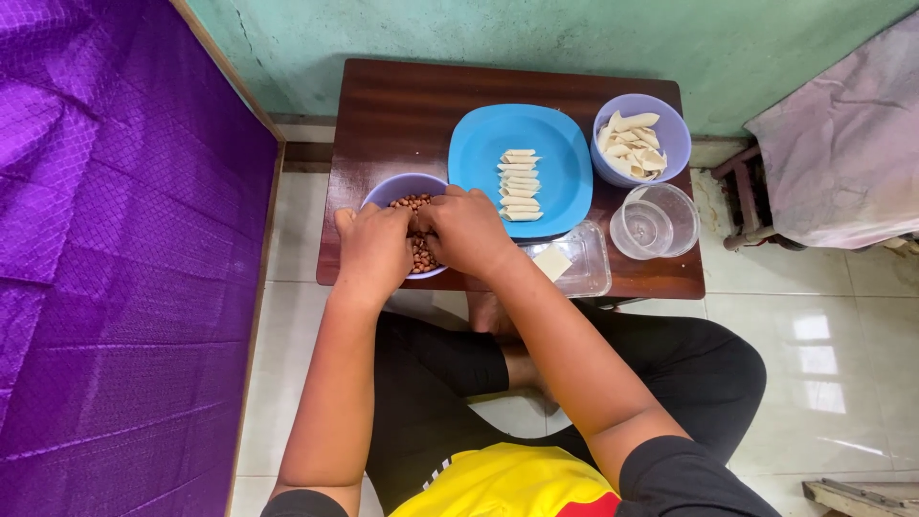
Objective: The person sits on the floor and prepares dumplings by hand. They take a square wrapper, place a peanut in the center, fold it into a triangular shape, and seal the edges using water from a small container. The finished dumplings are placed on a blue plate.
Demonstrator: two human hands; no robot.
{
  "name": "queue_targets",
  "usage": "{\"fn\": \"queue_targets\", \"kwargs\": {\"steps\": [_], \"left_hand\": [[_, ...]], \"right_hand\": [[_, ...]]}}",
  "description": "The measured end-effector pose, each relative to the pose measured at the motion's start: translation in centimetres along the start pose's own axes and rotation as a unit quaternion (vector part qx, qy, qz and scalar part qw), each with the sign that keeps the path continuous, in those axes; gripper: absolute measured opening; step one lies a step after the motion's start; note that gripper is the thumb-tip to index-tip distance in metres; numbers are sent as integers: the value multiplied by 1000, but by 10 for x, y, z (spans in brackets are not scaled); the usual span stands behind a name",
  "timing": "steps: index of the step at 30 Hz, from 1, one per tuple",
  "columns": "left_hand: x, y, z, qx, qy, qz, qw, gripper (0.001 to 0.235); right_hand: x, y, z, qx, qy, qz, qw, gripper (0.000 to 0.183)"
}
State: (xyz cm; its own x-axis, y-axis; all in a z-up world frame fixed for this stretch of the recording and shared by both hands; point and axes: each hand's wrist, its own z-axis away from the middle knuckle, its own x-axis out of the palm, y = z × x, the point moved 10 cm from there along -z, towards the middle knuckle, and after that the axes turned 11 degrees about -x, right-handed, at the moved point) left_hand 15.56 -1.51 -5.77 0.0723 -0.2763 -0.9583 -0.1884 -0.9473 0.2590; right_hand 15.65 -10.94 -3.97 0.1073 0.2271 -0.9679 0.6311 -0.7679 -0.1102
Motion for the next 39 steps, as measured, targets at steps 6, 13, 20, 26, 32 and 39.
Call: {"fn": "queue_targets", "kwargs": {"steps": [6,13,20,26,32,39], "left_hand": [[10,-3,-4,3,4,-6,1000,12],[2,3,-2,8,13,-11,1000,12],[-13,12,2,19,40,-13,999,10],[-34,15,5,33,49,7,998,10],[-70,21,42,49,43,97,993,15],[-89,23,90,71,194,221,953,24]], "right_hand": [[4,0,-1,6,-14,16,1000,7],[-4,-4,0,14,-9,24,1000,6],[-16,-9,1,-7,7,19,1000,12],[-49,-21,9,-53,130,22,990,17],[-69,-22,35,-40,212,-8,976,15],[-93,-18,57,16,214,-181,960,9]]}}
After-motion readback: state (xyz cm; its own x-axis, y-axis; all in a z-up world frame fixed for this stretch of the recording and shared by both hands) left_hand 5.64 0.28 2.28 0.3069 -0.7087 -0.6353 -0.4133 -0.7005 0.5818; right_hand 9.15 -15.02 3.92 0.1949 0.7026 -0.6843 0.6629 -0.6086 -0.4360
